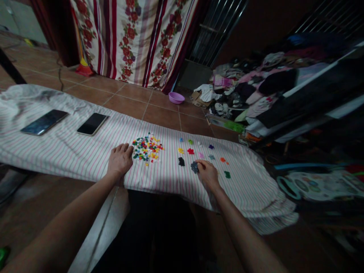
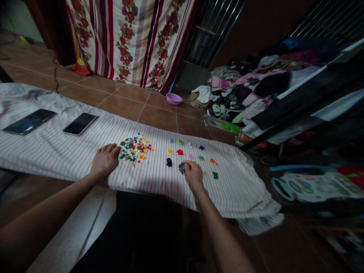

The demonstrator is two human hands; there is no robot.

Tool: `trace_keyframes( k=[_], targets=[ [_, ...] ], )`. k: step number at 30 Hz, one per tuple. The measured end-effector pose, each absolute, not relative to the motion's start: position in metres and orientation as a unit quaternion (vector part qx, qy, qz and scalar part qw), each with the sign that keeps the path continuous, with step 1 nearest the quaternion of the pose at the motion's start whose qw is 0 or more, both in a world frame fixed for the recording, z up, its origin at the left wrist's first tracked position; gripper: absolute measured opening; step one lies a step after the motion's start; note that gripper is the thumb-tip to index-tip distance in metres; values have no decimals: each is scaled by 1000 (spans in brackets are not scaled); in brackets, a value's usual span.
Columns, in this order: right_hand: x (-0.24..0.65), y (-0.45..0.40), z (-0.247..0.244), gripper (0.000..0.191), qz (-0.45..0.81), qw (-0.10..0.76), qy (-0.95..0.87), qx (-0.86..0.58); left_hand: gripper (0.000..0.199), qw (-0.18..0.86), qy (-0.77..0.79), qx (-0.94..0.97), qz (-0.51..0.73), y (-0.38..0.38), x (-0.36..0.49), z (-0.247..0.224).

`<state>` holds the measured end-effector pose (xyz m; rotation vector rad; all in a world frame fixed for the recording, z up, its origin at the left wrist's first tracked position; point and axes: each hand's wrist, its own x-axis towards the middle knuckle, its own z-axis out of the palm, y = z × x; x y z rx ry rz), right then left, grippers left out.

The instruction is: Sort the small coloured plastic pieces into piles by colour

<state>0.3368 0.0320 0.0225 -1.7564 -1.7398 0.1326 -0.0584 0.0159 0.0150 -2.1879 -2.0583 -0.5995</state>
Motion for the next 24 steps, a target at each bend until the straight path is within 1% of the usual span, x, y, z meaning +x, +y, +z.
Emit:
trace_keyframes(
  k=[7, 13, 24],
  targets=[
    [316, 39, 33, 30, 42, 356, -688, -631, 39, 50, -672, -711, -198, 15, -58, 15],
    [278, 46, 38, 28, 54, 354, -723, -590, 39, 43, -674, -712, -194, 14, -57, 18],
    [213, 49, 25, 31, 83, 298, -801, -512, 38, 51, -668, -713, -206, 17, -58, 12]
  ],
)
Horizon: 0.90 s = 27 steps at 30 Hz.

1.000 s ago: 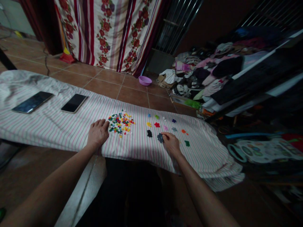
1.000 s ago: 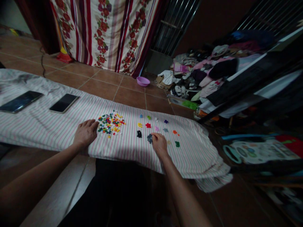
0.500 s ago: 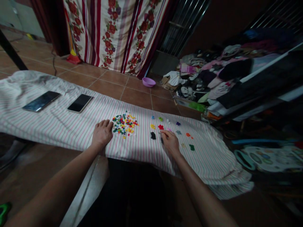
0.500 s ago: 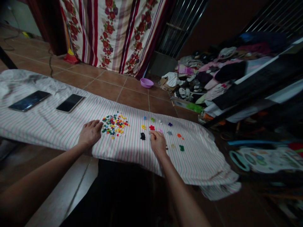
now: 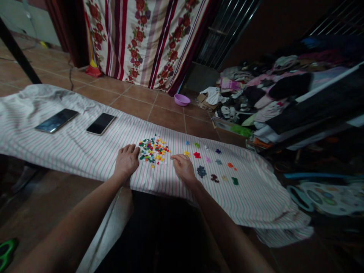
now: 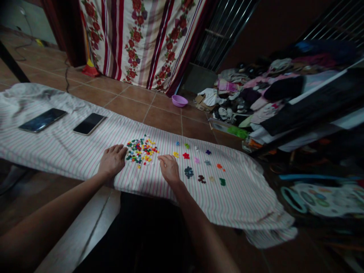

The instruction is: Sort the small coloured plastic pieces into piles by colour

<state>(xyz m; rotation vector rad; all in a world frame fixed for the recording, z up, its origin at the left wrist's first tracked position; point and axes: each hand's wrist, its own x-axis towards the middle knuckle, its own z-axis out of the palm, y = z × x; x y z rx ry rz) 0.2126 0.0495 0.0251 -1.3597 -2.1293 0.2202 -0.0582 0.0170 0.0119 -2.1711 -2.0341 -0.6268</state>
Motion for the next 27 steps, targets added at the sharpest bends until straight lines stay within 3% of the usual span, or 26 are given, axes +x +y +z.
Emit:
trace_keyframes(
  k=[15, 27],
  targets=[
    [136, 84, 27, 45, 90, 245, -848, -461, 37, 41, -671, -712, -202, 17, -57, 12],
    [118, 114, 16, 37, 66, 204, -840, -498, 36, 38, -673, -711, -200, 18, -57, 12]
  ],
)
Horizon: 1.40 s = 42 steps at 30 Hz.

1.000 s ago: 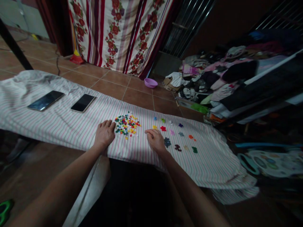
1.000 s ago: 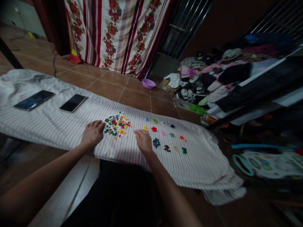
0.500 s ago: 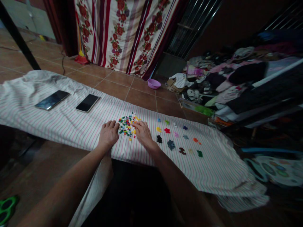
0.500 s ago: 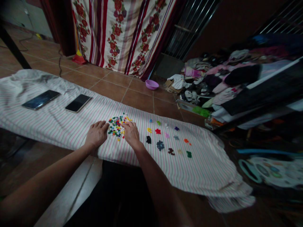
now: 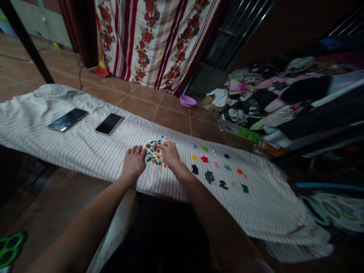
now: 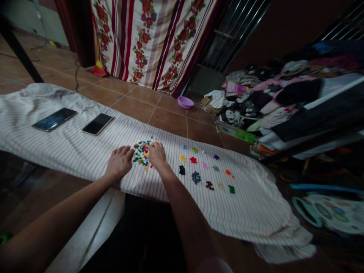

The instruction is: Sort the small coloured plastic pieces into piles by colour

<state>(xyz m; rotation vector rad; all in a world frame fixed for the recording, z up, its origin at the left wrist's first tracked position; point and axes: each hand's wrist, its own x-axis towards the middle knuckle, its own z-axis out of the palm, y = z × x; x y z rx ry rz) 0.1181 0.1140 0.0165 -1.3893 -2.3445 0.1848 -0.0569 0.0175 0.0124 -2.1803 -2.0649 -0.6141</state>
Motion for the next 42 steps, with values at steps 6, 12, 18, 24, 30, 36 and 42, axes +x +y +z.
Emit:
trace_keyframes(
  k=[6, 12, 18, 24, 30, 36, 42],
  targets=[
    [115, 120, 22, 33, 72, 195, -832, -515, 35, 45, -670, -714, -201, 17, -57, 13],
    [108, 120, 32, 27, 82, 151, -824, -540, 34, 66, -672, -711, -195, 17, -56, 12],
    [101, 119, 43, 25, 52, 105, -818, -563, 34, 63, -670, -709, -213, 18, -56, 12],
    [95, 118, 56, 26, 49, 57, -808, -585, 34, 73, -668, -711, -205, 17, -57, 13],
    [86, 120, 61, 22, 58, 32, -799, -598, 35, 75, -670, -711, -198, 17, -56, 11],
    [83, 121, 58, 20, 63, 44, -789, -609, 35, 68, -672, -709, -204, 17, -57, 11],
    [95, 119, 50, 18, 86, 144, -783, -599, 35, 63, -669, -710, -209, 17, -57, 11]
  ],
)
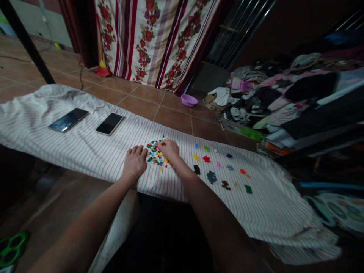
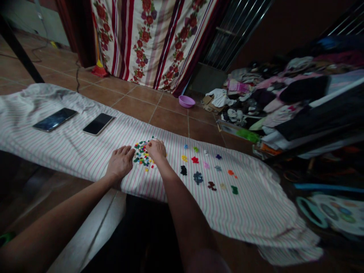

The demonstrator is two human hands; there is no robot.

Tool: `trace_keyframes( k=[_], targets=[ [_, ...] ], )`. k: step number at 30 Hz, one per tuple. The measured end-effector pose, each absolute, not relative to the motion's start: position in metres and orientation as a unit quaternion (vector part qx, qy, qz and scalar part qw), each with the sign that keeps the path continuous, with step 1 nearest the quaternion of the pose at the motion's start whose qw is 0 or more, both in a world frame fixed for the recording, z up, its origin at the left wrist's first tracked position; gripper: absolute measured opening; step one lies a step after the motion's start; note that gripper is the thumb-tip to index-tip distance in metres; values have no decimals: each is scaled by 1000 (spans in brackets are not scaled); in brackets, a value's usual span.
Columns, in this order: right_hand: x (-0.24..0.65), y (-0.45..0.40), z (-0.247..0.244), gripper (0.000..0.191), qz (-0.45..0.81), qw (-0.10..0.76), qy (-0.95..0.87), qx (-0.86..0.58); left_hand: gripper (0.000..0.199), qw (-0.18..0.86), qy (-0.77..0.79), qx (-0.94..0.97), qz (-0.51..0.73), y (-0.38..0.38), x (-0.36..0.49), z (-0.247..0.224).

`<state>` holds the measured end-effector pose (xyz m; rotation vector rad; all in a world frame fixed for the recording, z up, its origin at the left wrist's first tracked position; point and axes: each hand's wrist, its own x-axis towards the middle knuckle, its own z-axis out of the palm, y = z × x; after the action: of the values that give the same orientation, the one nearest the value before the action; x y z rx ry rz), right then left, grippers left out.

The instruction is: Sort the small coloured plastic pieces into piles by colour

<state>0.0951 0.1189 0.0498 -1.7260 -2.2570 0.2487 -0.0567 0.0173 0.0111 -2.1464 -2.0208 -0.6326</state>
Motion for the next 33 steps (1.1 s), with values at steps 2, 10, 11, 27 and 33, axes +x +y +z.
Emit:
trace_keyframes(
  k=[2, 10, 11, 27, 33],
  targets=[
    [101, 119, 46, 18, 104, 185, -779, -590, 35, 59, -670, -709, -211, 17, -57, 11],
    [119, 115, 33, 25, 210, 296, -725, -585, 36, 46, -672, -709, -210, 18, -56, 12],
    [120, 115, 32, 25, 225, 306, -720, -581, 36, 46, -672, -709, -210, 18, -56, 12],
    [137, 100, 24, 24, 528, 395, -525, -538, 37, 54, -669, -711, -210, 17, -57, 12],
    [146, 92, 28, 27, 548, 414, -514, -514, 36, 56, -669, -712, -205, 17, -58, 13]
  ],
)
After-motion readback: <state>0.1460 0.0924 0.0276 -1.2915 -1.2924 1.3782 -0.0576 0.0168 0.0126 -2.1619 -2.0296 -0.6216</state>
